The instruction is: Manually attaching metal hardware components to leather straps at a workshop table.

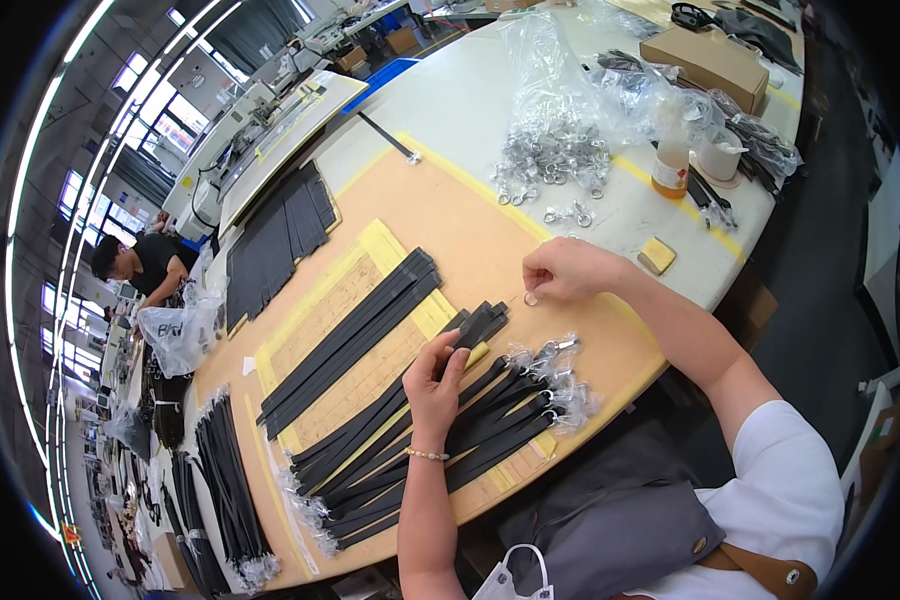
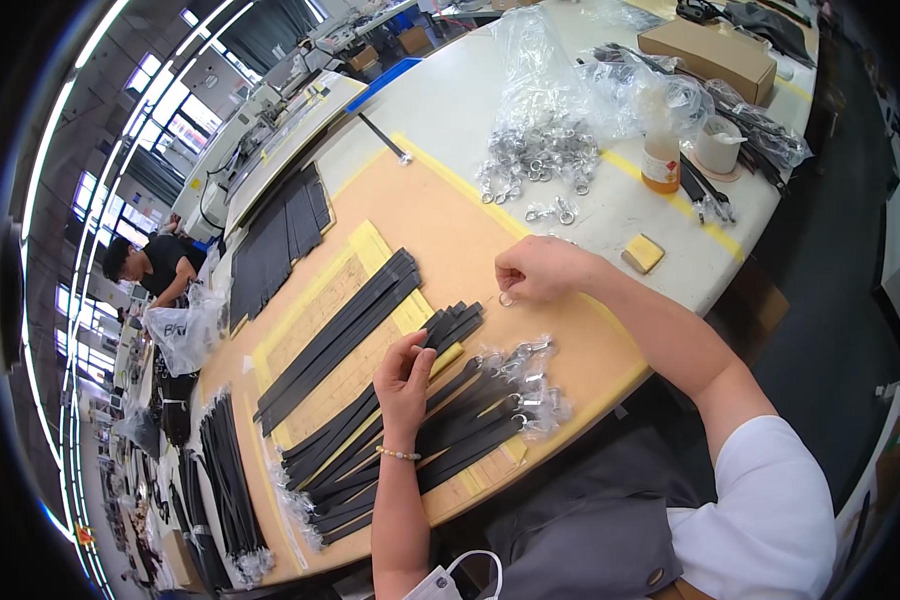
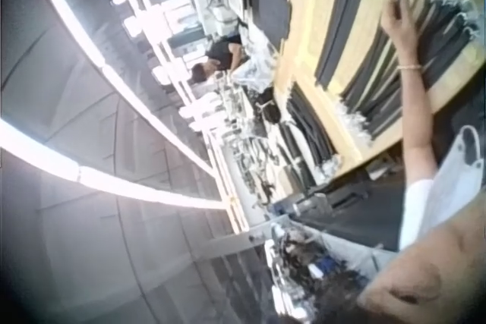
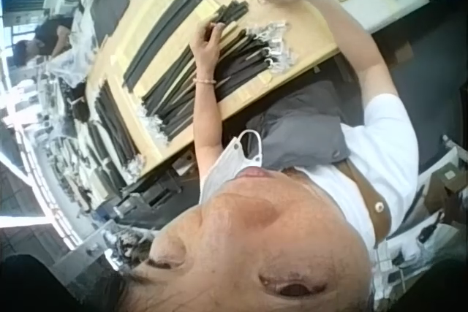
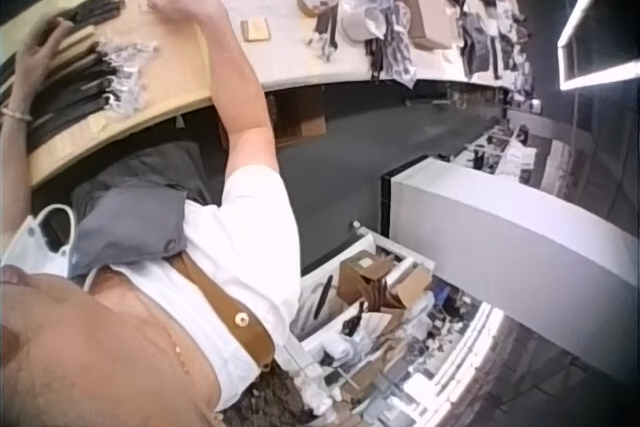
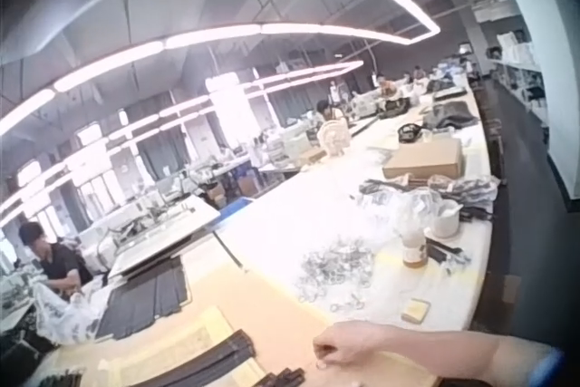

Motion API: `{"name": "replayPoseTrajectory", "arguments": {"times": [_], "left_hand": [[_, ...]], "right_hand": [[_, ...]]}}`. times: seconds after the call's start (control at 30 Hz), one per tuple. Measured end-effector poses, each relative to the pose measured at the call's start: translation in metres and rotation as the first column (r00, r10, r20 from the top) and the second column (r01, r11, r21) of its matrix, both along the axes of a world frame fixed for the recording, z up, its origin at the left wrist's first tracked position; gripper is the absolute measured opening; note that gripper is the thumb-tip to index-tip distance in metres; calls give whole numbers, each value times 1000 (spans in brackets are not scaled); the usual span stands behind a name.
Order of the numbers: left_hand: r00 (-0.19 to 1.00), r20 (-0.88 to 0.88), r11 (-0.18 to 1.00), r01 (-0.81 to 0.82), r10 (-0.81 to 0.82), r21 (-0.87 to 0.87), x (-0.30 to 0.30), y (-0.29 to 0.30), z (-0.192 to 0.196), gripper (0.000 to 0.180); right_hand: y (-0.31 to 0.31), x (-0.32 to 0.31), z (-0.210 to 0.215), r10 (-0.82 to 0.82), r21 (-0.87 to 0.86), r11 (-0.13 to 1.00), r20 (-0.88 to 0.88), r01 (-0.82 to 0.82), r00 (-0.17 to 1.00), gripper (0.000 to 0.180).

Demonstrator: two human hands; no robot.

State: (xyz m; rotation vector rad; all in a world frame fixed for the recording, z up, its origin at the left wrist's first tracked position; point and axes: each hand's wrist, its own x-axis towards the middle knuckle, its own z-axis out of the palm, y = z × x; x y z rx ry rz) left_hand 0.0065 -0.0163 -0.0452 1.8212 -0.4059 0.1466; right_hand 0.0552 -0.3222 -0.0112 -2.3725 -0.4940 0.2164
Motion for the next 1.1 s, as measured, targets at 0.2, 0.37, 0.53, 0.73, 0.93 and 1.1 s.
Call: {"name": "replayPoseTrajectory", "arguments": {"times": [0.2,0.37,0.53,0.73,0.93,1.1], "left_hand": [[1000,-29,986,-14,10,-164,-9,-2,15,30],[999,-32,982,2,-8,-188,-12,0,20,27],[998,-47,980,35,-45,-195,-17,-2,29,23],[986,-138,987,73,-93,-142,-23,-3,37,21],[990,-73,991,119,-123,-58,-22,-1,30,22],[999,-32,997,18,-21,-74,-23,-3,40,20]], "right_hand": [[22,-5,-2,275,802,594,-120,-70,954,15],[44,-19,0,422,936,352,-134,-26,897,13],[55,-22,-8,462,951,308,-139,-11,876,13],[59,-27,-6,589,969,180,-242,166,771,11],[61,-27,-11,676,954,126,-283,272,680,11],[61,-27,-7,692,944,124,-303,305,656,11]]}}
